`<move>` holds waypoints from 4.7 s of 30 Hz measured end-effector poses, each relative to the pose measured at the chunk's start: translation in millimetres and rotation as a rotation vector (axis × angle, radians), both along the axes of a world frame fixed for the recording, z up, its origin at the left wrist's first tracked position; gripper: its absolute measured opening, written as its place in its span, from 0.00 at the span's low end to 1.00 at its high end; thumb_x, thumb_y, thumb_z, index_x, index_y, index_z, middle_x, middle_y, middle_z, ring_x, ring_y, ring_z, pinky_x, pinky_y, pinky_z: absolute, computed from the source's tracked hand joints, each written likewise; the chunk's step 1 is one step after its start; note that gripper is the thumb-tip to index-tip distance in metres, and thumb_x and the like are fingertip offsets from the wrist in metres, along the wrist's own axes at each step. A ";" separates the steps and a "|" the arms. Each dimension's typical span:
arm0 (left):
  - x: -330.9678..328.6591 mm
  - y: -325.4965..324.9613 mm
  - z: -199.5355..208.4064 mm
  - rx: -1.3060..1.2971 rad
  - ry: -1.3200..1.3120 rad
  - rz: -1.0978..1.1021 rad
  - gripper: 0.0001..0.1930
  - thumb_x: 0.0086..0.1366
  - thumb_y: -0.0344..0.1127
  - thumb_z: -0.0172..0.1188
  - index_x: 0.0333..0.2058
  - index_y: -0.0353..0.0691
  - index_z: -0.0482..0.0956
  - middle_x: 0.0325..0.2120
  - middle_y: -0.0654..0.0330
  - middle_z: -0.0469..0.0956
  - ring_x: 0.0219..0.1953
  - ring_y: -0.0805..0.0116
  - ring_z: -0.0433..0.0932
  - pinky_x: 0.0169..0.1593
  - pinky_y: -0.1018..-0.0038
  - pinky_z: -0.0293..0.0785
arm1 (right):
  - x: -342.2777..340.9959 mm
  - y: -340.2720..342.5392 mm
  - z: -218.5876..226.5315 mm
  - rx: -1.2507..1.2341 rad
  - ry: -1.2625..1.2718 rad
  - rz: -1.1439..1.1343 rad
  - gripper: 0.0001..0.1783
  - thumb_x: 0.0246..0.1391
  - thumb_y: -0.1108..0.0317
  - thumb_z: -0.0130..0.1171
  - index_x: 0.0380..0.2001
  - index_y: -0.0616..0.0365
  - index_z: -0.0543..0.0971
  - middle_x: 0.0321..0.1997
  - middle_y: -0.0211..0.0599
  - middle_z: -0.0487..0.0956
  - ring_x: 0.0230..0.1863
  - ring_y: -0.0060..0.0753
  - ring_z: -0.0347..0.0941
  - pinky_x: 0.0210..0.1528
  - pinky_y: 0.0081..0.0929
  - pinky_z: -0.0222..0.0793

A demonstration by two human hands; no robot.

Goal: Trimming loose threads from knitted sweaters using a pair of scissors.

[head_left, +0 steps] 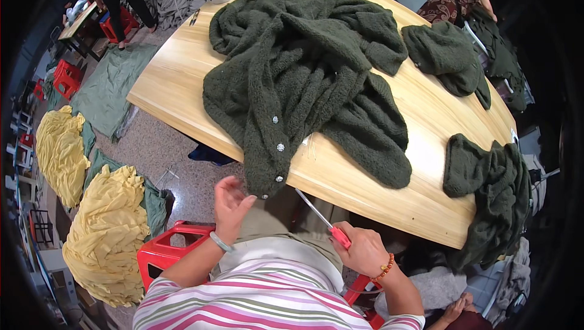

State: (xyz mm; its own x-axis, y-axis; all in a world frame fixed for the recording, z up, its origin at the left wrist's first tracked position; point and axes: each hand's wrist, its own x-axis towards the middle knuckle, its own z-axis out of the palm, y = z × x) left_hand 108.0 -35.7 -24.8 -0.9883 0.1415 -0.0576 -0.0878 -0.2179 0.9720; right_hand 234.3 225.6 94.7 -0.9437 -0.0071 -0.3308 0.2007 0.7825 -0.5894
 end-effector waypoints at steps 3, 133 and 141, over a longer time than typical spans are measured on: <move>2.1 -9.3 -10.2 0.316 -0.584 -0.156 0.20 0.61 0.29 0.64 0.50 0.46 0.69 0.39 0.64 0.73 0.29 0.75 0.70 0.29 0.80 0.67 | 4.1 -2.4 -4.8 -0.002 -0.028 0.011 0.12 0.55 0.62 0.57 0.41 0.52 0.75 0.23 0.46 0.78 0.27 0.52 0.77 0.31 0.44 0.72; -119.5 51.3 34.3 -0.670 0.843 -0.438 0.10 0.50 0.26 0.69 0.32 0.36 0.79 0.41 0.50 0.77 0.43 0.53 0.77 0.47 0.67 0.73 | -48.0 -0.7 17.3 0.171 0.042 0.035 0.14 0.58 0.56 0.55 0.35 0.56 0.77 0.18 0.48 0.78 0.23 0.54 0.77 0.30 0.47 0.72; -121.1 44.1 31.5 -0.580 0.882 -0.448 0.07 0.53 0.24 0.66 0.33 0.35 0.81 0.41 0.50 0.78 0.42 0.55 0.78 0.46 0.69 0.74 | -51.8 -5.0 10.4 0.170 0.060 0.019 0.13 0.55 0.56 0.58 0.35 0.55 0.77 0.18 0.47 0.77 0.23 0.55 0.75 0.29 0.46 0.70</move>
